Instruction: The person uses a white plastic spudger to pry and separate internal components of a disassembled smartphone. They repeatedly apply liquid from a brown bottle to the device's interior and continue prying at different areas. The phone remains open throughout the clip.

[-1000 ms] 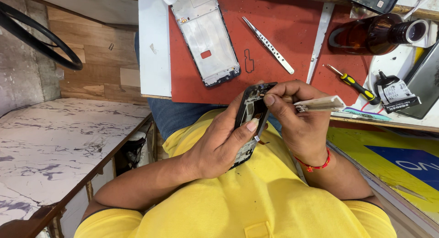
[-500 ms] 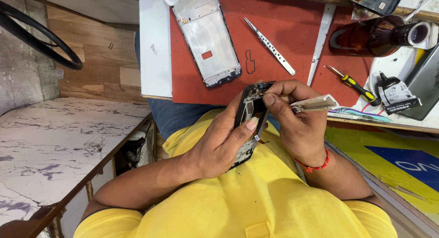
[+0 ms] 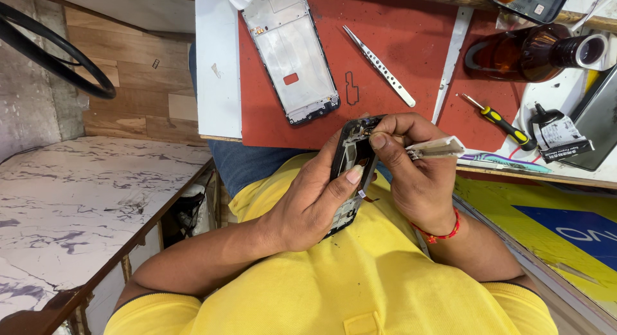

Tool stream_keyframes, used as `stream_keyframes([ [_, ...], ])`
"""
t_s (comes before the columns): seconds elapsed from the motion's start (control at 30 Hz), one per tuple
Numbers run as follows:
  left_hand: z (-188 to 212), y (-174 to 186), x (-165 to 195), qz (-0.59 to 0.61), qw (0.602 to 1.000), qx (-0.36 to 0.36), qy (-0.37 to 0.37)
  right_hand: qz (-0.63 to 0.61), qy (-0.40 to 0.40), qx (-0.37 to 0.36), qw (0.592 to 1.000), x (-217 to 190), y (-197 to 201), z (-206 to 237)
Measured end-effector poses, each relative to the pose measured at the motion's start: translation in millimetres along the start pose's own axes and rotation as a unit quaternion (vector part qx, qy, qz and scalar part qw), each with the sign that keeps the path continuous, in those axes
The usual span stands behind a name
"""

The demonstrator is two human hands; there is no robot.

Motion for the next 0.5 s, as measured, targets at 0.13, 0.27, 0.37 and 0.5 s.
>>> stream_keyframes([
  [0.13, 0, 1, -2, 0.009, 1.0, 0.004, 0.001, 0.002, -0.001, 0.004, 1.0, 2, -1, 1],
  [0.27, 1, 0, -6, 0.0, 1.0, 0.003, -0.005, -0.011, -0.009, 0.005, 1.0, 3, 0, 1],
  [0.37, 2, 0, -7, -0.006, 0.999, 0.001, -0.035, 0.02, -0.011, 0.011, 1.0, 2, 1, 1],
  [0.5, 2, 0, -12, 0.113, 0.993, -0.013, 0.007, 0.076, -0.012, 0.04, 0.996, -3, 7, 2],
])
Point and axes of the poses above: each hand's wrist, its own z-axis away from the middle knuckle, its own y-axis out of the back of the hand, x = y × z, the point moved 4 cm from there along -z, towards the middle knuckle, and after that the axes turned 8 degrees about z, right-handed, at the moved point
